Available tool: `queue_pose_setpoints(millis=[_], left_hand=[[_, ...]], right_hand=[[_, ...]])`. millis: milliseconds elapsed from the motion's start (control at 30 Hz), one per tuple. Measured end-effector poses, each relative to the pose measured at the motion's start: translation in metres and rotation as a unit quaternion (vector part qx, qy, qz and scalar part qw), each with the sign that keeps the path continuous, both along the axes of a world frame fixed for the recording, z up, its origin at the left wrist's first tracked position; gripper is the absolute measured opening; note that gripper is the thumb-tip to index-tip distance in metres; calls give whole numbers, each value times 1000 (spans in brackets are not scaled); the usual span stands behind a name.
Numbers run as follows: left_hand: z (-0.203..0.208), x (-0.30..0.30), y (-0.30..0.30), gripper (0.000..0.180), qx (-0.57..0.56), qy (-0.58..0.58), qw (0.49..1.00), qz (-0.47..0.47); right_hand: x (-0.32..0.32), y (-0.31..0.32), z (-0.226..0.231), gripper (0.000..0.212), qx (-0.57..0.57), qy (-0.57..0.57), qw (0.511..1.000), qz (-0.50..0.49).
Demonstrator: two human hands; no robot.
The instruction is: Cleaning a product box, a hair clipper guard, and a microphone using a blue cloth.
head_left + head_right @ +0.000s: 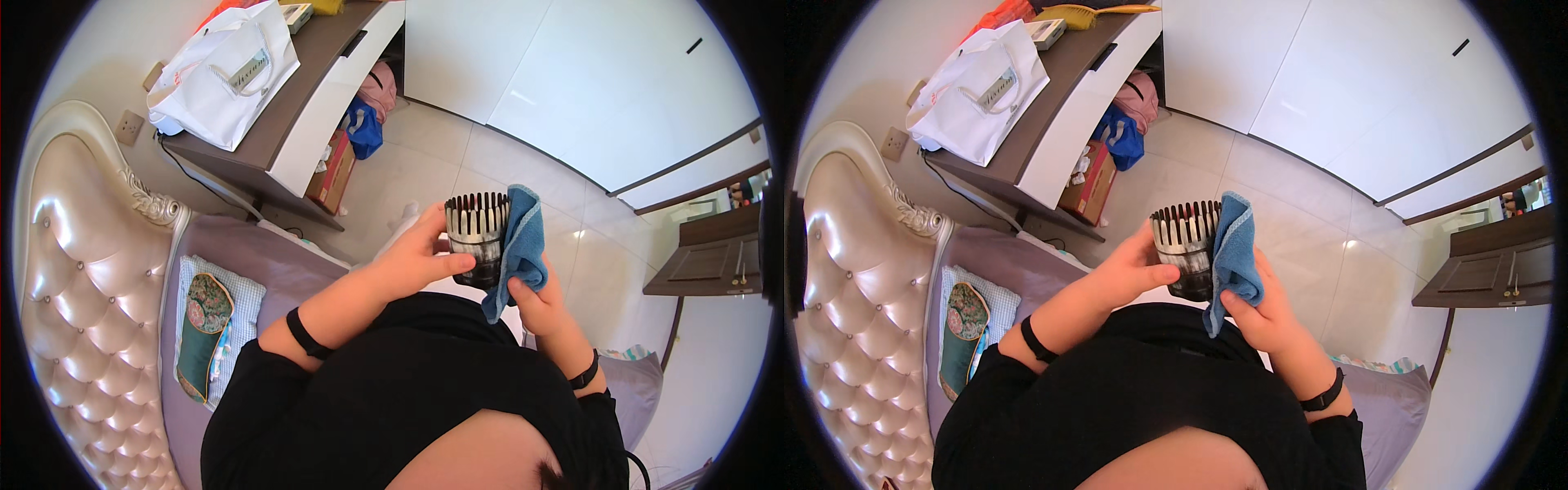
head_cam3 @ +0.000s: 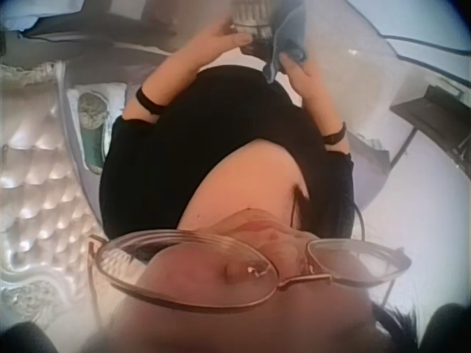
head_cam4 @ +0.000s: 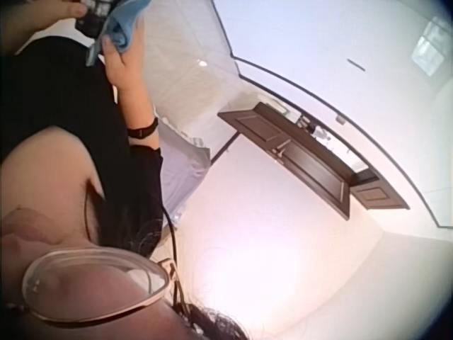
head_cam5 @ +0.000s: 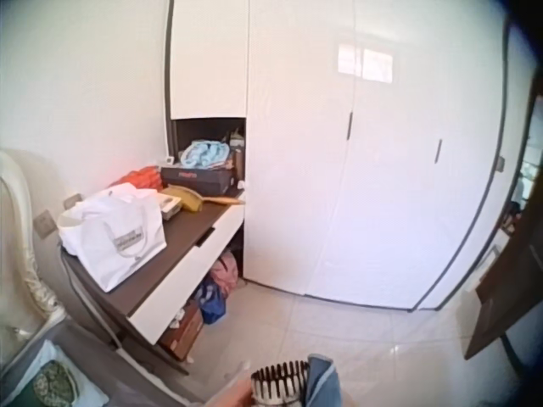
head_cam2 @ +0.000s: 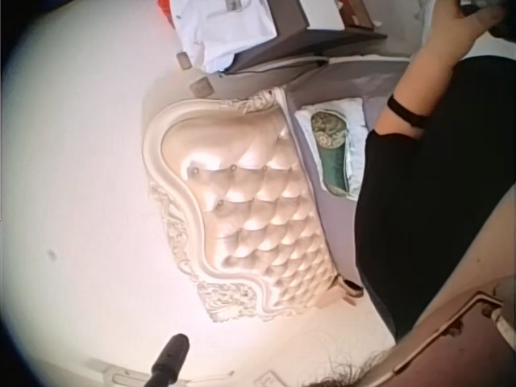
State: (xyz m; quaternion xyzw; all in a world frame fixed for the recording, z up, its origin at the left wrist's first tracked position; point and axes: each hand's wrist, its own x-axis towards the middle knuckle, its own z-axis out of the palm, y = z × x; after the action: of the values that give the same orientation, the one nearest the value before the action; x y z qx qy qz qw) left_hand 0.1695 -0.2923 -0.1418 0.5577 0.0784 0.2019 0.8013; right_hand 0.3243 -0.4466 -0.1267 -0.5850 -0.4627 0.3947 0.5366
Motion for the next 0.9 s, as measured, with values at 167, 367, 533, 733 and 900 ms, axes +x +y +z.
queue_pose_setpoints(millis=[167, 367, 533, 733, 900], left_hand=[[7, -1, 8, 73, -126, 11, 991, 38], [12, -1, -2, 84, -64, 26, 997, 38], [5, -2, -5, 83, -66, 6, 998, -11], [11, -1, 2, 78, 128, -1, 990, 53], [5, -5, 6, 70, -131, 49, 989, 46]], right_hand=[[2, 0, -4, 38, 10, -2, 1000, 18], [-3, 5, 7, 40, 88, -245, 961, 89], [-8, -3, -9, 45, 54, -19, 998, 28], [-6, -8, -12, 39, 6, 31, 999, 19], [-7, 5, 8, 38, 53, -249, 961, 105]])
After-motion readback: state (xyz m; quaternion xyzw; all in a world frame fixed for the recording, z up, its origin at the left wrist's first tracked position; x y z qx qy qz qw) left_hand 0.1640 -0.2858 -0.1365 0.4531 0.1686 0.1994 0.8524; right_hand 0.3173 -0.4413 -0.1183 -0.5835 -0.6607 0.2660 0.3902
